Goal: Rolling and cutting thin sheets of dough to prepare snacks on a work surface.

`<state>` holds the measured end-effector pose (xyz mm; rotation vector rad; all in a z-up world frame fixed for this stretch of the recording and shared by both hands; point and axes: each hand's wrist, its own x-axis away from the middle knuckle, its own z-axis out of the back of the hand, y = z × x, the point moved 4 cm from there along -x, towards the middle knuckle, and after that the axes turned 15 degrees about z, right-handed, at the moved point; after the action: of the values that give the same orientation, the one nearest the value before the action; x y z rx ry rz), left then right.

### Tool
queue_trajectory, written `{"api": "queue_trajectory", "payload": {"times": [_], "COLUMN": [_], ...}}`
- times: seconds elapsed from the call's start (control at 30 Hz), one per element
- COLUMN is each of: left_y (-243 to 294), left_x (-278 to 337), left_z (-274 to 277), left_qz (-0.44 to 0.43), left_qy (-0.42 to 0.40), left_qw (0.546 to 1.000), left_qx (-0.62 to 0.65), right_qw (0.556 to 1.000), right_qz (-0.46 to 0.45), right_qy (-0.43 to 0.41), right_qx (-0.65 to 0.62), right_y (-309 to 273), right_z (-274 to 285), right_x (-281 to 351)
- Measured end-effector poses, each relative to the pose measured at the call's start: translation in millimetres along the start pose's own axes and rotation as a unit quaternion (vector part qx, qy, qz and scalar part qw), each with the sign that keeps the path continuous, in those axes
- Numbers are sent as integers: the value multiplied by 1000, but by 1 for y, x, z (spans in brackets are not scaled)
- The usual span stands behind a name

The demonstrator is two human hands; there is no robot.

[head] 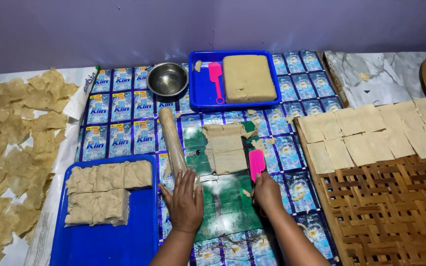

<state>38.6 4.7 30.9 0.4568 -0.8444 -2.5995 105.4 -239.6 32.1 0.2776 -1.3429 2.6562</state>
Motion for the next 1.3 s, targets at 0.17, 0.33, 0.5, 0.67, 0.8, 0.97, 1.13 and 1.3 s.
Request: {"api": "queue_trajectory", "payload": {"times": [0.17,0.33,0.5,0.67,0.8,0.97,1.13,1.3], "left_y": [32,58,55,34,41,15,2,-9], "left_x": [-12,-27,-44,-44,-49,-51,-57,-75], "left_z": [10,6,-27,-108,-100,-116,-121,-92], "left_qz": [-20,-45,72,285,428,487,447,427], "left_qy": [-21,-84,-230,-299,-358,-303,-347,-257], "left_qw": [999,977,929,798,618,491,488,731], "left_qx": [39,190,281,439,554,656,665,467], "right_qw": [997,989,987,982,967,903,908,939], "right_qz": [14,62,13,30,56,242,303,178], "right_qy": [1,13,-49,-81,-104,-12,50,38], "right_qx": [78,133,155,165,225,354,284,292], "right_y": [21,46,65,30,-1,-42,-42,-10], "right_z": [-9,-20,-12,-34,-46,-62,-45,-30], "right_x": [-24,-41,-58,-35,-4,34,42,28]}}
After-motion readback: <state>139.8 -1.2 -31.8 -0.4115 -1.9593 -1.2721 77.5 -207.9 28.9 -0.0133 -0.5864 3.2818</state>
